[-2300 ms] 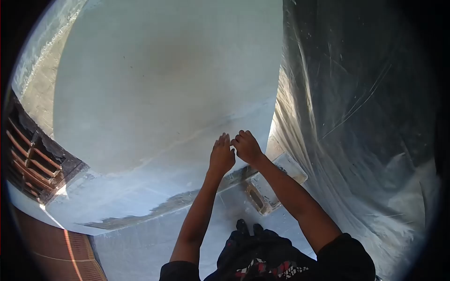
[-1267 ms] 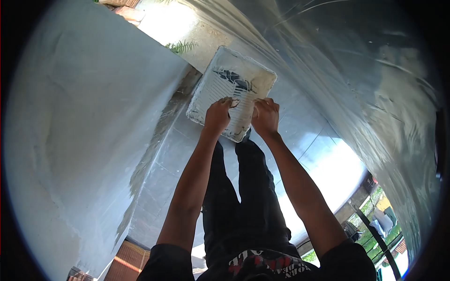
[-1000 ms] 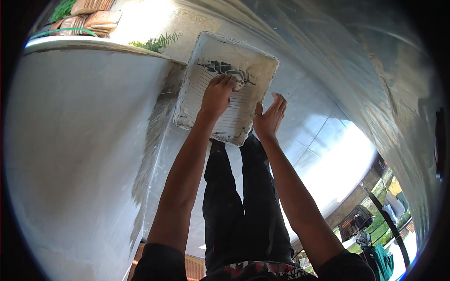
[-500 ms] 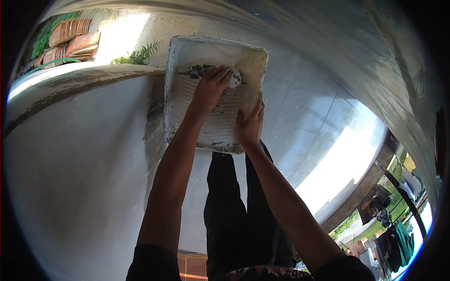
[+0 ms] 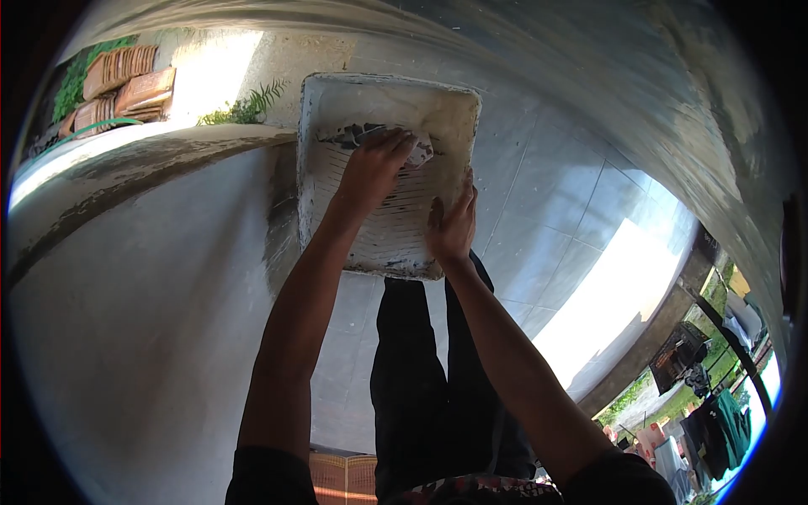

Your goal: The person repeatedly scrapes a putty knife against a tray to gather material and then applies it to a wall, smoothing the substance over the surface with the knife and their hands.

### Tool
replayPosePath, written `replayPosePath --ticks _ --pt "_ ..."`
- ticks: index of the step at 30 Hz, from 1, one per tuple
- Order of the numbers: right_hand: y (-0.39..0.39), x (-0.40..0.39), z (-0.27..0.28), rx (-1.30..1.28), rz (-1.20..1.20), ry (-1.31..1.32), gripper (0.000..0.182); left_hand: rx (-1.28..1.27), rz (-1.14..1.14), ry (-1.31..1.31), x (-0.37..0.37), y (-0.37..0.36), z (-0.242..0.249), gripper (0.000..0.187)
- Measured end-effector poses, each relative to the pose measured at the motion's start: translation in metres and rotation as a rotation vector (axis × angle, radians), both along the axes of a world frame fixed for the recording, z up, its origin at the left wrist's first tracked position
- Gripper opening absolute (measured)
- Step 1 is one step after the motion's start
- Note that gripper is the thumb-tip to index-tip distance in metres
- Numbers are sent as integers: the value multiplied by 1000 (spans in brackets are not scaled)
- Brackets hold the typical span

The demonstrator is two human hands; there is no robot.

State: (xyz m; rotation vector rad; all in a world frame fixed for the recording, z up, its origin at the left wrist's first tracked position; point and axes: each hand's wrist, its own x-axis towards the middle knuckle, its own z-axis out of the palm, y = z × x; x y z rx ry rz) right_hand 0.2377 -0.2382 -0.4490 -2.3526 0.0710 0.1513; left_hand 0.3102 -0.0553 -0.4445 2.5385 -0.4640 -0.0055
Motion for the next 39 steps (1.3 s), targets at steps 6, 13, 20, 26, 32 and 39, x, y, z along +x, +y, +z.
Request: replayPosePath --ticks 6,13,20,26,32,39 --pt "-2 -3 -3 7 10 18 77 44 -8 -27 -1 6 -14 54" --pt "1 -1 1 -1 -7 -1 79 -6 -28 81 0 4 18 40" --pt "0 -1 -1 -22 7 -61 81 -15 -22 78 10 0 -1 50" --pt "-2 0 4 0 9 32 83 -55 -39 52 -15 -3 3 49" --pt "1 3 9 -17 -3 63 84 -36 12 81 1 7 20 50" --pt "-5 0 2 -4 45 5 85 60 -1 -6 19 30 -13 53"
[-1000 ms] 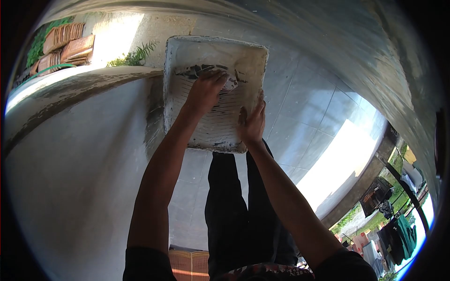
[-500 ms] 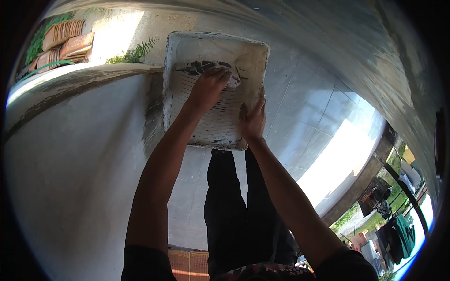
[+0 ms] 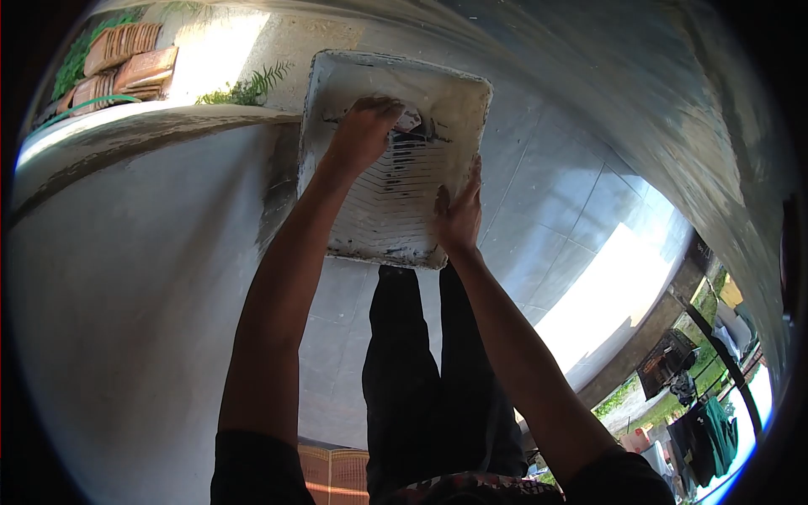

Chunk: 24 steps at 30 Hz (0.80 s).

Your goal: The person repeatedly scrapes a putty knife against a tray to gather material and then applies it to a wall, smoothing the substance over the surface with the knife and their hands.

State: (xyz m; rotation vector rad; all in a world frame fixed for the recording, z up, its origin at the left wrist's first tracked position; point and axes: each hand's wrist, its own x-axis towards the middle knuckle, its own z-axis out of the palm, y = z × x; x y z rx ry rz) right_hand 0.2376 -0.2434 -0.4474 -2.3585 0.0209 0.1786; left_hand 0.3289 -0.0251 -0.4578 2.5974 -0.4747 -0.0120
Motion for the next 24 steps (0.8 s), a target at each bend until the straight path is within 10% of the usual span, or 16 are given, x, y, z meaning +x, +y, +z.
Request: replayPosePath --ticks 12,20,24 --pt "-4 1 9 39 -1 136 85 -41 -2 98 -43 -6 32 56" --pt "-28 15 44 -86 69 121 68 -538 616 399 -68 -1 111 43" --pt "-41 16 63 -61 108 89 65 -721 728 117 -85 7 150 32"
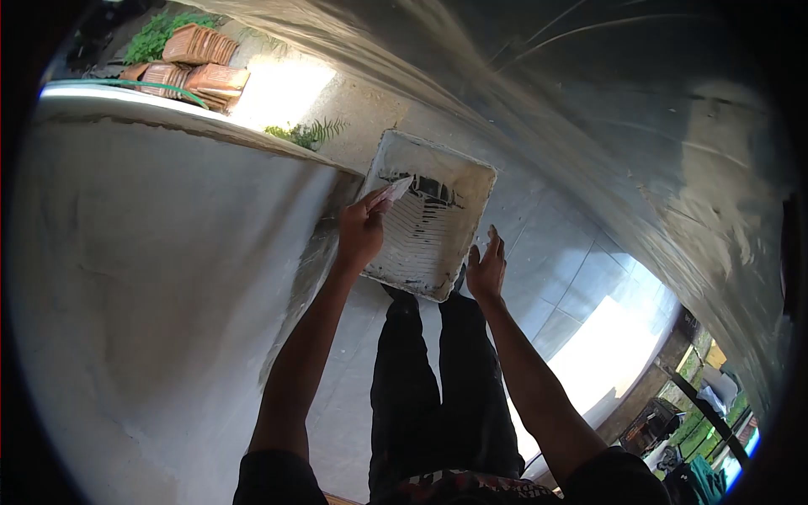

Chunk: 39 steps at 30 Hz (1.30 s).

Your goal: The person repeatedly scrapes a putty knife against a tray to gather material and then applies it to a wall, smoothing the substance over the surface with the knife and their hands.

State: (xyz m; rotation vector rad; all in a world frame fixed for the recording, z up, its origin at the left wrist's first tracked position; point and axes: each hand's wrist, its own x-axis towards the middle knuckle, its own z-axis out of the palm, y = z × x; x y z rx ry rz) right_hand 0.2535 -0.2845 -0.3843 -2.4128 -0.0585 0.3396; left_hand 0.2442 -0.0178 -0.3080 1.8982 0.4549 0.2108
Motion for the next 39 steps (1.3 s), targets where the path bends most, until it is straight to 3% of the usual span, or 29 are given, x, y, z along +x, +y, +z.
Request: replayPosePath --ticks 7,12,15,19,23,25,29,30,32,35,37,38,39 --pt "47 16 86 120 202 -83 59 -131 290 -77 -23 19 177 26" --pt "145 47 168 368 406 -331 52 -83 434 -367 -70 38 309 23" --pt "218 47 273 653 483 -374 49 53 530 -571 -114 47 393 23" --pt "296 15 417 1069 613 -747 47 281 690 -783 -182 62 492 22" --pt "326 -45 550 1233 759 -1029 50 398 834 -934 -244 79 556 24" --pt "341 -74 591 1261 671 -1170 53 470 923 -1028 -271 80 583 27" --pt "379 -103 628 1267 529 -1223 56 578 1071 -1112 -309 78 640 28" --pt "388 -108 628 1289 530 -1224 56 686 1085 -1121 -317 81 653 27" --pt "401 -113 619 1089 457 -1265 56 807 1091 -1130 -331 86 675 27" --pt "406 -112 615 1070 452 -1300 57 1024 1116 -1049 -351 98 706 29" --pt "406 -111 618 1062 441 -1312 57 1633 1026 -938 -357 107 722 37" --pt "405 -112 615 1042 441 -1316 57 1633 1021 -937 -359 110 726 37" --pt "405 -112 613 1043 437 -1313 57 1827 1025 -791 -358 107 732 47"
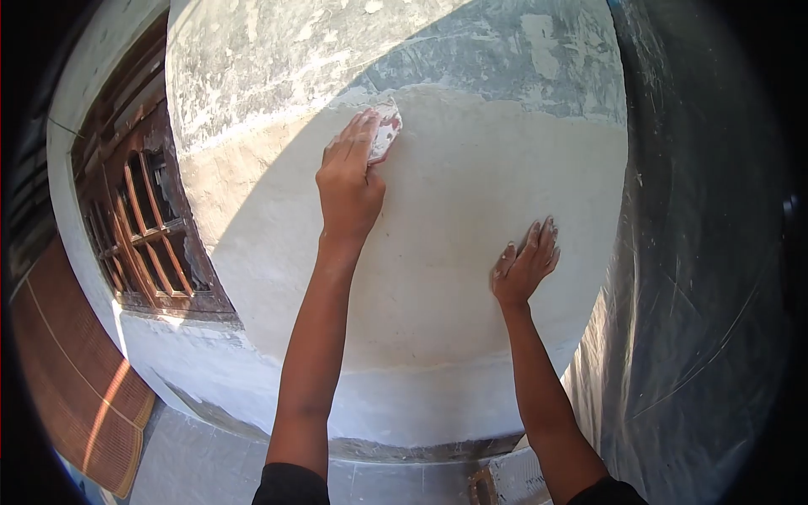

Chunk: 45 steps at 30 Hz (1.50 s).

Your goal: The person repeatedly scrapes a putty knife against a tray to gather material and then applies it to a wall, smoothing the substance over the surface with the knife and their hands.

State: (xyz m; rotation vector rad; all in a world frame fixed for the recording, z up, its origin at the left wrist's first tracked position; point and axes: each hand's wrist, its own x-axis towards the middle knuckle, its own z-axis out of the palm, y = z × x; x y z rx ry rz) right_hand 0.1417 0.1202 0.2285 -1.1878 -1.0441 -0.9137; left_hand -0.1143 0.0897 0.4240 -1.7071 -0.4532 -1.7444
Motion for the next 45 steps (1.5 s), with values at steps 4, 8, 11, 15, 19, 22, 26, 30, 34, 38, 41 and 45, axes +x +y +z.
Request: replayPosePath --ticks 4,8,11,15,19,22,26,30,34,38,41,45 --pt "2 2 2 16 1 -13 56 89 251 144 4 12 13 65" --pt "0 1 2 20 2 -16 55 71 335 149 7 31 10 63" --pt "2 1 1 39 -7 -25 55 95 328 174 8 46 -4 61" --pt "3 2 2 31 -4 -25 55 65 290 225 11 54 -45 52" --pt "0 2 -1 22 -1 -27 54 22 257 213 12 42 -77 58" --pt "1 4 -1 32 -1 -35 54 39 205 149 6 32 -60 74" --pt "2 4 -2 25 2 -43 56 104 291 89 -4 38 -5 72" --pt "1 4 -1 21 11 -43 56 54 301 122 -4 47 -19 68" --pt "0 4 -2 25 9 -52 55 -8 308 155 -9 37 -66 68" --pt "1 3 -2 25 -4 -47 56 -38 304 173 -15 21 -65 61" --pt "2 4 -3 27 9 -49 56 63 339 123 -17 18 -24 68" --pt "0 4 -3 21 3 -56 56 -42 395 261 -5 35 7 69"
